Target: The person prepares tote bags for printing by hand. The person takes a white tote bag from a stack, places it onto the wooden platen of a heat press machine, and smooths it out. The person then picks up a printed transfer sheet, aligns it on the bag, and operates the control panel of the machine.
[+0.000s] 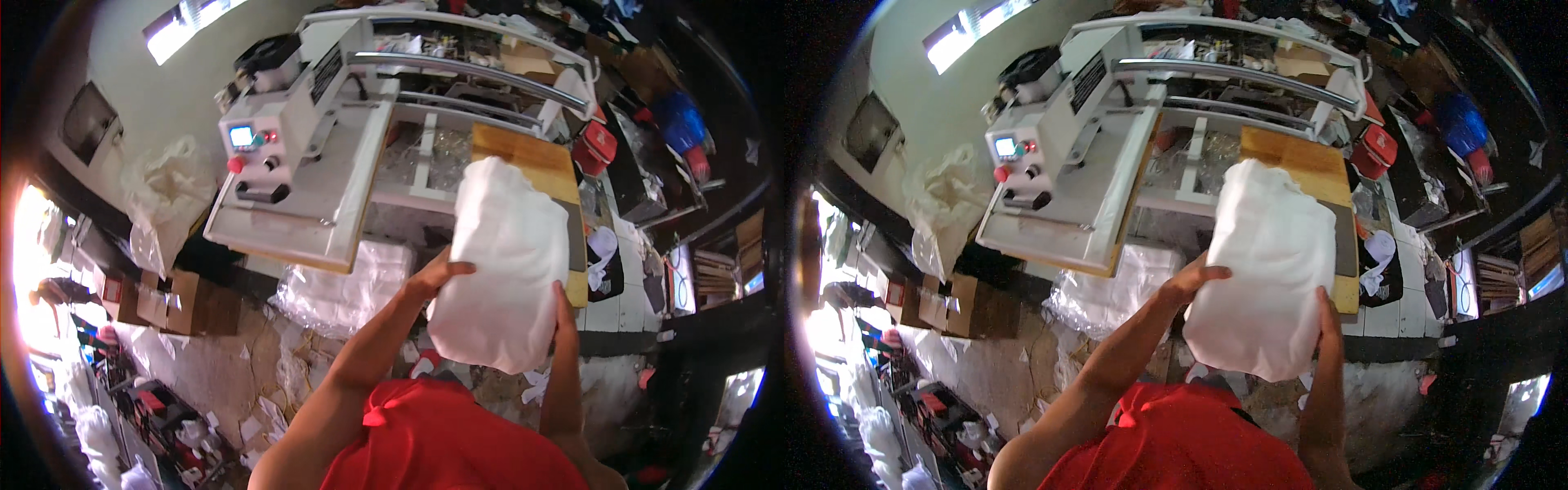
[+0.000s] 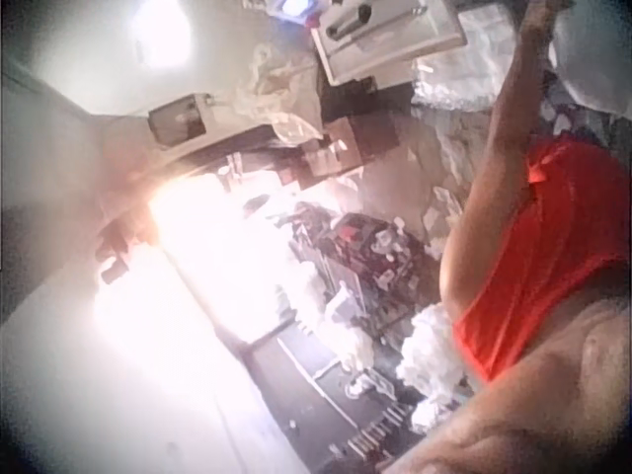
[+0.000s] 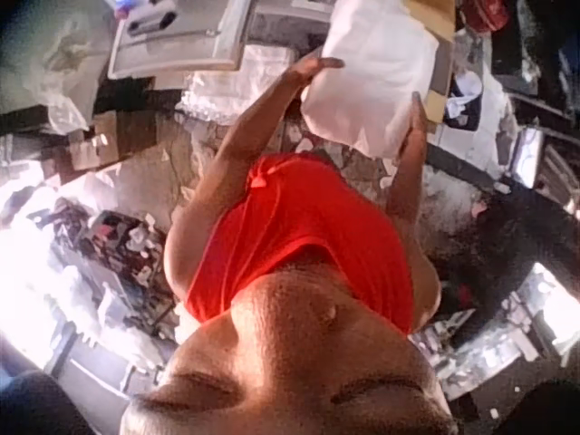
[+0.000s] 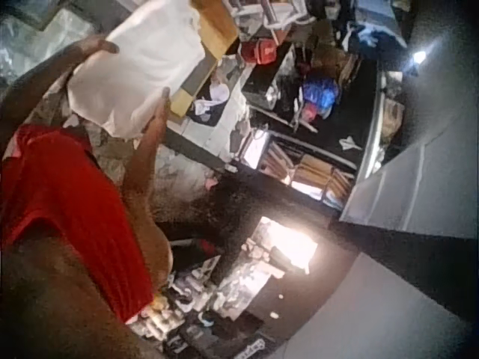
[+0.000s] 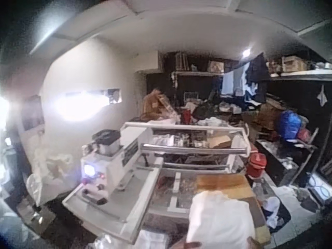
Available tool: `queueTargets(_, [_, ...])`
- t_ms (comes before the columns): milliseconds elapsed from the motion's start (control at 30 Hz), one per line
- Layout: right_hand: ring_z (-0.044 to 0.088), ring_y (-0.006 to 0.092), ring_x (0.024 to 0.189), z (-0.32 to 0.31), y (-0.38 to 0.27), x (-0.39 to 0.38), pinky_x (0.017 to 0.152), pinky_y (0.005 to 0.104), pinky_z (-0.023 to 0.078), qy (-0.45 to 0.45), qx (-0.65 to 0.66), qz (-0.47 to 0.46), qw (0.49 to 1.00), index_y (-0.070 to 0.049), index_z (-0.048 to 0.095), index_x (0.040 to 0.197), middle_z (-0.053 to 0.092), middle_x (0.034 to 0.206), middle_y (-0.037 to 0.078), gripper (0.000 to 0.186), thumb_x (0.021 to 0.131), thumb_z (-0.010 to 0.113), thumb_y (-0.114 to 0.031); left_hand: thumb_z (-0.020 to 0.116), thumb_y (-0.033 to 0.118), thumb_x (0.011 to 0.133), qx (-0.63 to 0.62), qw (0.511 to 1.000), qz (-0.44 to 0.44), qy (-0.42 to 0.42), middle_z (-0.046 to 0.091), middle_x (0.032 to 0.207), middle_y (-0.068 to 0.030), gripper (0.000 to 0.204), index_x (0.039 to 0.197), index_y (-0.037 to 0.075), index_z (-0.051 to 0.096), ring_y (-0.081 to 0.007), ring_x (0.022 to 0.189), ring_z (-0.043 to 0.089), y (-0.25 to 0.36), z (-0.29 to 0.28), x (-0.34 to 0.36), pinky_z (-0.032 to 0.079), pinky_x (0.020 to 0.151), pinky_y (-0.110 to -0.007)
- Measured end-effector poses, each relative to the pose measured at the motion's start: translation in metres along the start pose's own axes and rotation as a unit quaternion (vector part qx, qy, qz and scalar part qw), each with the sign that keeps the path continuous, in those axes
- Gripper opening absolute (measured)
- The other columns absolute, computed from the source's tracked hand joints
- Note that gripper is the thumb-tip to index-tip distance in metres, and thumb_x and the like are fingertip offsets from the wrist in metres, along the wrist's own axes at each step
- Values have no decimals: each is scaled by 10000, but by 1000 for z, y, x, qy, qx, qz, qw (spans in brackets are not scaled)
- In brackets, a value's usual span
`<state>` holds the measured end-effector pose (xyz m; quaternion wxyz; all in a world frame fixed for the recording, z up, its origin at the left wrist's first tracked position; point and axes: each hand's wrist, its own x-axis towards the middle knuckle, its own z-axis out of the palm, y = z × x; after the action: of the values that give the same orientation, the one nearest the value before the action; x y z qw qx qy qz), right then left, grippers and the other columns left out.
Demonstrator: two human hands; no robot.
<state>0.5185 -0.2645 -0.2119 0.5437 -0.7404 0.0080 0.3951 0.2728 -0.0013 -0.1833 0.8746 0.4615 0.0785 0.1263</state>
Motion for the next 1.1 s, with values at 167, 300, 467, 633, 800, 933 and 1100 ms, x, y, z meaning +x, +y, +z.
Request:
queueTargets(167, [553, 348, 1245, -29, 31, -39, 1016, 499, 466, -58, 53, 49, 996, -69, 443, 1498, 526, 1444, 186, 965, 823, 665, -722, 799, 252, 744, -1, 999, -18, -31, 424, 1472, -190, 1039, 1567, 16, 209, -309, 1350, 442, 38, 16, -61, 389, 1115, -458])
queueTargets(300, [599, 292, 1183, 1, 71, -125, 983, 440, 496, -40, -65, -18, 997, -54, 459, 1487, 576, 1371, 146, 901, 829, 728, -608, 807, 349, 728, 64, 997, 33, -3, 375, 1520, -214, 1136, 1582, 9, 140, -338, 1417, 365, 17, -13, -159, 301, 1172, -477])
queueTargets(467, [590, 268, 1166, 82, 70, -204, 976, 374, 481, -31, -259, -147, 954, 26, 492, 1415, 614, 1302, 153, 840, 842, 761, -527, 673, 444, 863, -209, 963, -141, 91, 517, 1456, -208, 850, 1516, -14, 377, -330, 1334, 508, -29, -50, -289, 369, 1151, -467])
queueTargets(633, [602, 282, 1107, 163, 79, -225, 949, 415, 487, -113, -264, -100, 953, 33, 502, 1351, 628, 1215, 187, 845, 805, 788, -545, 675, 448, 877, -333, 910, -172, 175, 578, 1384, -184, 797, 1472, -23, 431, -305, 1258, 581, -62, -72, -368, 467, 1072, -440])
queueTargets(800, [609, 323, 1146, 194, 135, -201, 981, 438, 488, -148, -285, -76, 944, 48, 487, 1386, 615, 1274, 238, 898, 797, 793, -557, 679, 440, 856, -328, 878, -211, 277, 622, 1315, -202, 786, 1444, -35, 461, -326, 1176, 630, -60, -88, -421, 503, 1030, -457])
queueTargets(933, [567, 276, 1193, 279, 156, -192, 1025, 412, 456, -279, -265, -58, 921, 50, 454, 1416, 585, 1316, 185, 824, 846, 786, -444, 712, 417, 808, -286, 838, -194, 423, 666, 1234, -210, 748, 1366, -51, 536, -339, 1084, 676, -73, -115, -509, 562, 948, -452])
queueTargets(1100, [565, 345, 1243, 404, 183, -171, 1067, 429, 443, -420, -335, -82, 840, 22, 459, 1435, 585, 1345, 226, 976, 733, 871, -517, 709, 358, 773, -238, 836, -67, 490, 620, 1273, -235, 782, 1398, -48, 473, -378, 1129, 647, -86, -130, -590, 570, 950, -480])
